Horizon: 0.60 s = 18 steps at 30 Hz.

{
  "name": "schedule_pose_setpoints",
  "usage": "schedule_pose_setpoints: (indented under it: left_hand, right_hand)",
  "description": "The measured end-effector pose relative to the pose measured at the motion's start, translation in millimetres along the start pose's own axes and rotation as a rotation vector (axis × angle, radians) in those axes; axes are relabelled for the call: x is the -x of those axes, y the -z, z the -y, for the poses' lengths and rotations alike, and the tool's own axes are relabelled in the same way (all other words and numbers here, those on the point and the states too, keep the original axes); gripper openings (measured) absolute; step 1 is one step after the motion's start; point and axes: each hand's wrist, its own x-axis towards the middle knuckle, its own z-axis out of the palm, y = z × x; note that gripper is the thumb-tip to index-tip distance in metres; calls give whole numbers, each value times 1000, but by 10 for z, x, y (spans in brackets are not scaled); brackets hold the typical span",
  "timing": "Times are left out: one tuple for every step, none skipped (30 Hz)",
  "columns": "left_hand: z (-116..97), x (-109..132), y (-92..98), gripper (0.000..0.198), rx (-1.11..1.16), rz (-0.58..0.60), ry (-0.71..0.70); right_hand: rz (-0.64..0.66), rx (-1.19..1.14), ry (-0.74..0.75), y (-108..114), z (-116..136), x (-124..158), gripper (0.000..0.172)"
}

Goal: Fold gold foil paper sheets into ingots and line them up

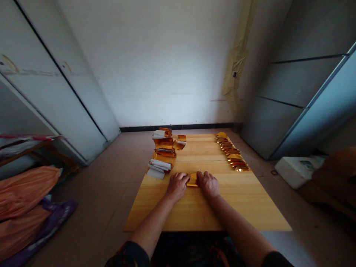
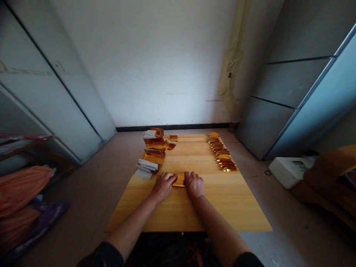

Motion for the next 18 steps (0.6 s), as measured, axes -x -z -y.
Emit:
schedule_pose_setpoints:
  left_hand:
    - [-5, -1, 6, 40, -3, 3, 5]
    - [-10, -2, 11, 40, -5, 7, 7]
    - [-14, -3, 14, 40, -8, 11, 8]
    - [-17, -4, 16, 40, -11, 14, 9]
    - [-20, -5, 18, 39, -16, 17, 9]
    - [-22, -5, 19, 39, -21, 20, 10]
    - [-25, -6, 20, 39, -28, 24, 12]
    - [-27, -6, 21, 38, -34, 27, 13]
    - [-29, -7, 23, 38, -41, 30, 14]
    - [-32, -7, 26, 37, -48, 35, 13]
    - [-36, -7, 31, 37, -56, 38, 12]
    - [-39, -8, 36, 36, -65, 41, 10]
    - [-44, -8, 42, 35, -74, 43, 8]
    - [-49, -7, 47, 34, -82, 45, 5]
    - [-54, -7, 53, 33, -90, 46, 3]
    - [-59, -5, 57, 33, -97, 47, 0]
    - [-63, -4, 61, 33, -102, 46, -1]
    - [-67, -3, 63, 33, -107, 46, -2]
  right_hand:
    - [5, 1, 5, 0, -3, 0, 17]
    - [8, 1, 7, 1, -5, -1, 16]
    - [12, 1, 7, 3, -6, 0, 16]
    - [18, 0, 7, 7, -7, 0, 16]
    - [27, 0, 7, 11, -7, 0, 16]
    - [36, -1, 9, 16, -8, 0, 16]
    - [43, -1, 11, 22, -8, 0, 17]
    - [46, -1, 15, 26, -8, 0, 18]
    - [46, 0, 18, 29, -9, -1, 19]
    - [44, 1, 19, 30, -10, -2, 20]
    - [42, 2, 19, 28, -11, -3, 22]
    - [41, 3, 20, 25, -13, -5, 23]
    - [43, 4, 22, 20, -14, -6, 25]
    - [45, 6, 24, 15, -16, -7, 26]
    - [44, 9, 28, 11, -17, -7, 27]
    - [45, 12, 32, 9, -20, -7, 27]
    - [46, 16, 34, 11, -24, -7, 26]
    - [47, 19, 36, 15, -30, -7, 25]
